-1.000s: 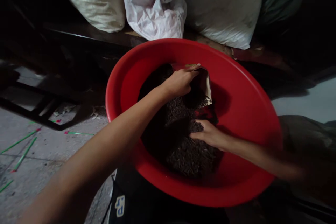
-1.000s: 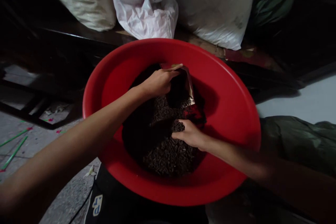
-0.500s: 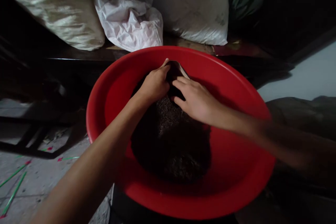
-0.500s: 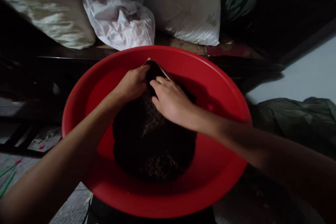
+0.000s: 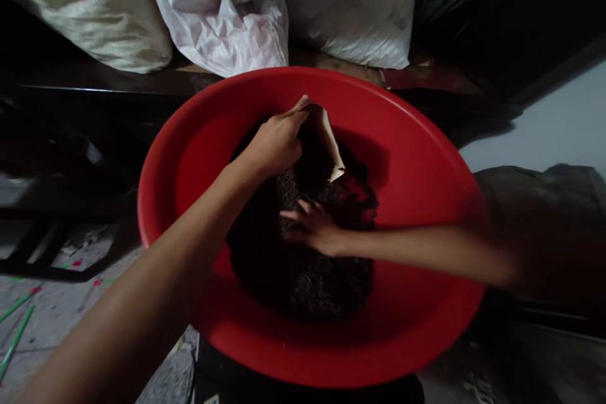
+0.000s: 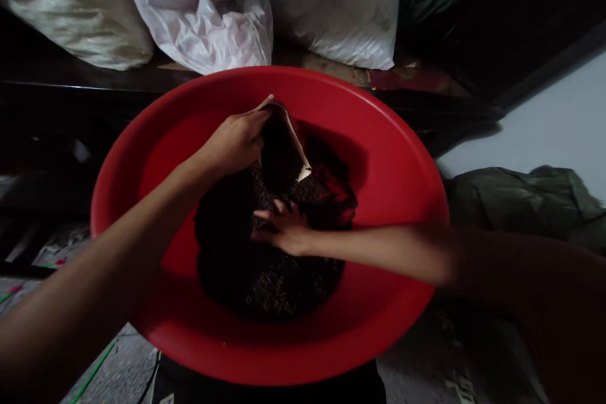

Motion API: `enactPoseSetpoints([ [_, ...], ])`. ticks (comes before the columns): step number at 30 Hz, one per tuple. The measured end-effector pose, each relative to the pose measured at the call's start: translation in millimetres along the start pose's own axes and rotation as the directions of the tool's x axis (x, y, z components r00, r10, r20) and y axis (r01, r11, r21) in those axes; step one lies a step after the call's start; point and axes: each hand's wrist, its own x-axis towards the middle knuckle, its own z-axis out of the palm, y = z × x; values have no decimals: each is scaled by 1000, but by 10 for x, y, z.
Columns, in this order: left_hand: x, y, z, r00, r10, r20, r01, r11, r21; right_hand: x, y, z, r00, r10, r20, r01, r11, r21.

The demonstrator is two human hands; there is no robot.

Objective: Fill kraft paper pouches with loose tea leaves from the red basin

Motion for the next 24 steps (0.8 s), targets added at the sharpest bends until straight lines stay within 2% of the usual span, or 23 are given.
enactPoseSetpoints([
  [4, 11, -16, -55, 1000, 15, 9, -15, 1000, 1, -266, -311, 36, 983, -167, 70, 168, 986, -13],
  [7, 22, -30, -69, 1000, 10, 23, -9, 1000, -18, -489, -429, -22, 985, -165, 41, 166, 985, -41],
  [9, 19, -43, -68, 1000, 15, 27, -14, 999, -36, -555, -482, -149, 980, -198, 12, 199, 978, -60],
  [11, 7, -51, -73, 998, 47, 38, -46, 998, -41, -541, -525, -377, 947, -307, -91, 306, 952, -31],
  [13, -10, -48, -95, 993, 95, 70, -92, 995, -38, -445, -554, -686, 885, -359, -296, 369, 929, -22],
  [16, -36, -22, -179, 988, 133, 78, -128, 990, -61, -177, -597, -1158, 785, -258, -563, 241, 965, -106],
  [18, -52, 7, -271, 993, 120, 23, -117, 987, -109, 41, -659, -1397, 720, -228, -656, 129, 972, -197],
  [21, -66, 50, -412, 993, 46, -106, -64, 984, -168, 336, -813, -1666, 635, -316, -705, 104, 939, -328],
  [22, -64, 58, -440, 989, 17, -149, -43, 984, -173, 411, -864, -1752, 637, -339, -692, 117, 930, -348],
  [24, -45, 55, -449, 973, -35, -228, -5, 985, -173, 504, -929, -1919, 694, -365, -621, 168, 920, -353],
])
